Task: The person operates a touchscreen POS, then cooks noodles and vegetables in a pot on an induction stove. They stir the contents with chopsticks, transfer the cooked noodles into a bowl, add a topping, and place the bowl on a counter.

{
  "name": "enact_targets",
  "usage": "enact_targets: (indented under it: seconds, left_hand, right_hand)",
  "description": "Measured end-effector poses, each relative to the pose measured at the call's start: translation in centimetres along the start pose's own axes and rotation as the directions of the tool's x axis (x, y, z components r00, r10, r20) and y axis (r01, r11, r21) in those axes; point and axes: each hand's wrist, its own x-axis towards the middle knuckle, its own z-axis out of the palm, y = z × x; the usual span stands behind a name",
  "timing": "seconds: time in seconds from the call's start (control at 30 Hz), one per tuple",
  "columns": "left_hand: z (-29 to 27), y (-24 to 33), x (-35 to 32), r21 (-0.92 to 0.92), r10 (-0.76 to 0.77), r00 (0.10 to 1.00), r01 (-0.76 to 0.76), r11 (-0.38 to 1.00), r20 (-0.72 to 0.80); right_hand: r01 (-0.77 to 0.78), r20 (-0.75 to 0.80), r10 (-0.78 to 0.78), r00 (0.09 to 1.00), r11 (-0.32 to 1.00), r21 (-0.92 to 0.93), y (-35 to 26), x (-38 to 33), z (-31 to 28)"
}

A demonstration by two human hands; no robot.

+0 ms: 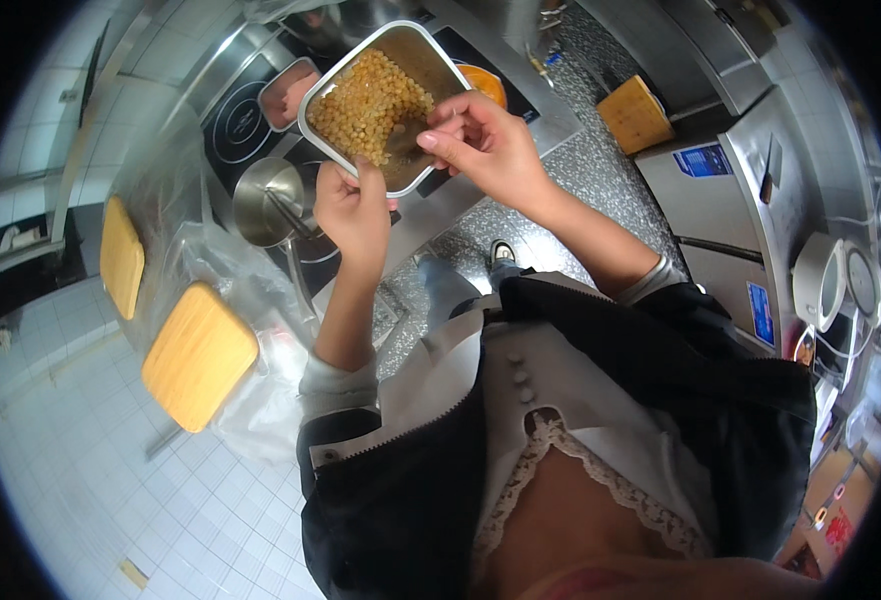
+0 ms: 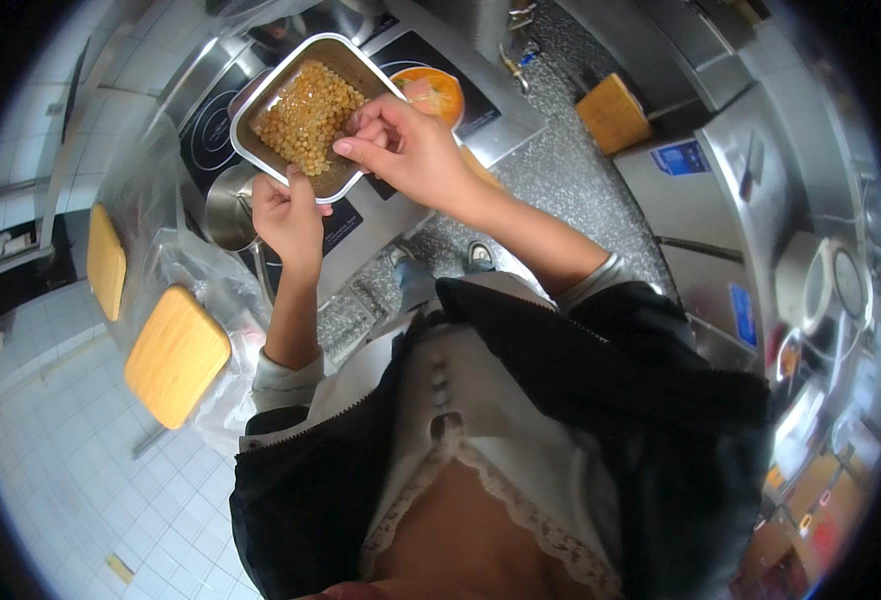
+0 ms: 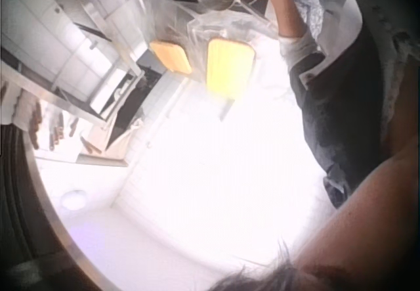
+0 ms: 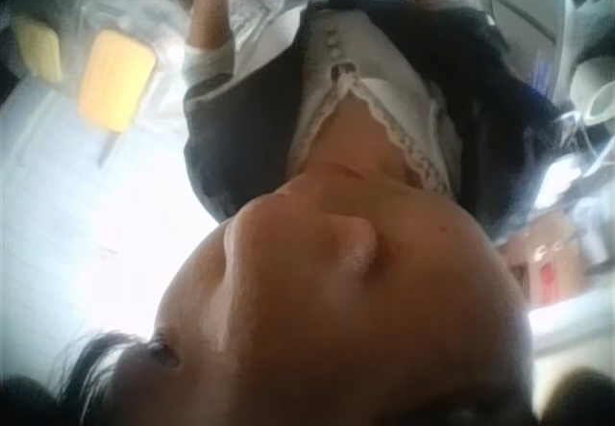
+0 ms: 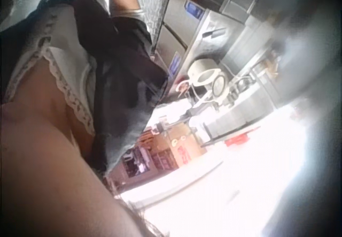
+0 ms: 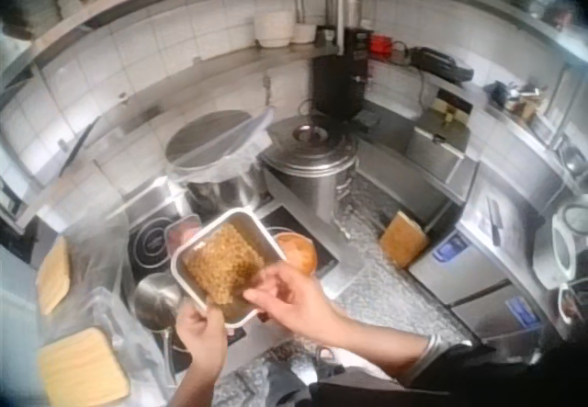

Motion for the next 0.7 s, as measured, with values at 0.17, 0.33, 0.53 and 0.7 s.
enact_targets:
  seconds: [0.17, 0.33, 0.53, 0.7]
  left_hand:
    - [0.5, 0.2, -0.5, -0.002, 0.130, 0.991, -0.130, 0.992, 0.033]
    - [1.4, -1.4, 1.5, -0.070, 0.000, 1.000, 0.000, 0.998, -0.004]
    - [-0.1, -2.7, 1.2, 0.010, -0.009, 1.000, 0.009, 1.000, 0.011]
    - [-0.9, -3.1, 1.9, 0.027, -0.037, 0.999, 0.036, 0.999, 0.034]
  right_hand:
    - [0.405, -0.029, -0.510, 0.860, 0.715, -0.570, -1.0, -0.9, -2.5]
    - [0.586, 0.192, -0.675, 0.712, 0.421, -0.692, -0.2, 2.1, -2.6]
    - [0.601, 0.337, -0.582, 0.740, 0.349, -0.719, 1.6, 1.5, -2.1]
    - [0.530, 0.239, -0.565, 0.790, 0.431, -0.731, 3.3, 1.5, -2.1]
